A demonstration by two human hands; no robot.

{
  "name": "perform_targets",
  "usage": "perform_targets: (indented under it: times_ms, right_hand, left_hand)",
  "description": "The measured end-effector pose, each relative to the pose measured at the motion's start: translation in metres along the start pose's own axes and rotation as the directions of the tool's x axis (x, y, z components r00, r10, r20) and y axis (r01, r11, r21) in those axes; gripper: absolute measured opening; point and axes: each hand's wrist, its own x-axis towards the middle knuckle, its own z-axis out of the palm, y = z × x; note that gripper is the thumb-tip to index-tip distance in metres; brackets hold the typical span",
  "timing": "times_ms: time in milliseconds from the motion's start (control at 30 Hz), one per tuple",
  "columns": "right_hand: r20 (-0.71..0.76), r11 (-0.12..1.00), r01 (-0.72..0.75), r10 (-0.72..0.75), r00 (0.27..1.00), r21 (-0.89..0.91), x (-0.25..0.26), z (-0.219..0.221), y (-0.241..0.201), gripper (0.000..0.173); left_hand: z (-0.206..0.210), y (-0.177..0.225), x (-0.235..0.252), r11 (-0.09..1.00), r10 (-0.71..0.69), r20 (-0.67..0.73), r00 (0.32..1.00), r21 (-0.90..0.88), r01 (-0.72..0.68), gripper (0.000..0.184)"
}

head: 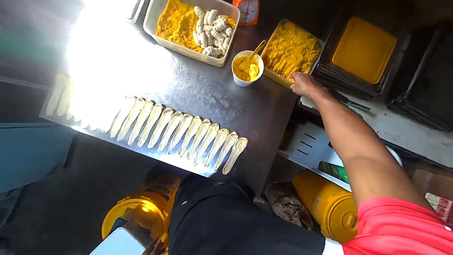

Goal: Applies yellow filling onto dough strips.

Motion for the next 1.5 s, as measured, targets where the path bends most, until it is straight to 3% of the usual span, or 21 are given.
perform_targets:
  times_ms: [67,133,267,367,467,533,633,767,900,967,1067,1167,1267,1367,1500]
  right_hand:
    - [-0.026,0.998,0.004,-0.006,1.000,-0.056,-0.009,-0.009,-0.008,0.042]
    - [-0.172,0.999,-0.050,0.048,0.984,-0.007,-0.032,-0.023,-0.024,0.040]
    - [-0.388,0.888,-0.080,0.277,0.879,0.452,-0.117,-0.025,-0.069,0.053]
    - [-0.299,0.742,-0.093,0.378,0.876,0.664,-0.175,0.037,-0.130,0.042]
    - [-0.117,0.642,-0.257,0.479,0.870,0.722,-0.218,0.122,-0.202,0.034]
    - [-0.045,0.550,-0.329,0.559,0.828,0.768,-0.243,0.165,-0.252,0.033]
    - [-0.062,0.419,-0.356,0.715,0.696,0.835,-0.229,0.208,-0.292,0.027]
    - [-0.182,0.478,-0.497,0.828,0.531,0.724,-0.184,0.226,-0.312,0.022]
    - [-0.195,0.483,-0.576,0.850,0.489,0.660,-0.180,0.224,-0.332,0.030]
    - [-0.225,0.478,-0.579,0.862,0.455,0.660,-0.188,0.218,-0.348,0.043]
    - [-0.399,0.591,-0.557,0.806,0.438,0.583,-0.190,0.232,-0.354,0.025]
    - [-0.485,0.662,-0.524,0.749,0.451,0.536,-0.176,0.247,-0.340,0.017]
    - [-0.387,0.643,-0.512,0.759,0.523,0.570,-0.185,0.241,-0.337,0.020]
    - [-0.362,0.693,-0.490,0.707,0.608,0.529,-0.216,0.232,-0.362,0.042]
    - [-0.435,0.777,-0.407,0.614,0.658,0.481,-0.221,0.262,-0.363,0.034]
  left_hand:
    - [-0.021,-0.006,0.026,0.998,0.064,-0.017,0.998,-0.025,-0.065,0.051]
    - [-0.040,0.009,0.037,0.993,0.079,-0.055,0.995,-0.087,-0.084,0.049]
    - [-0.073,0.042,0.065,0.993,0.065,-0.081,0.995,-0.091,-0.072,0.044]
    - [-0.099,0.067,0.099,0.997,0.067,-0.005,0.998,0.024,-0.067,0.041]
    - [-0.130,0.104,0.137,0.983,0.095,0.072,0.993,0.148,-0.105,0.041]
    - [-0.162,0.137,0.164,0.968,0.120,0.124,0.985,0.206,-0.144,0.042]
    - [-0.218,0.184,0.211,0.935,0.212,0.140,0.967,0.258,-0.242,0.043]
    - [-0.288,0.244,0.249,0.898,0.328,0.120,0.937,0.268,-0.349,0.042]
    - [-0.335,0.282,0.256,0.881,0.411,0.065,0.909,0.230,-0.414,0.043]
    - [-0.342,0.285,0.257,0.888,0.434,0.021,0.901,0.158,-0.432,0.045]
    - [-0.330,0.262,0.258,0.907,0.406,-0.001,0.914,0.124,-0.403,0.044]
    - [-0.299,0.234,0.251,0.925,0.285,0.105,0.953,0.231,-0.302,0.042]
    - [-0.267,0.213,0.236,0.910,0.173,0.196,0.965,0.343,-0.233,0.041]
    - [-0.240,0.207,0.225,0.911,0.188,0.209,0.960,0.328,-0.250,0.042]
    - [-0.230,0.200,0.220,0.904,0.174,0.200,0.964,0.357,-0.237,0.040]
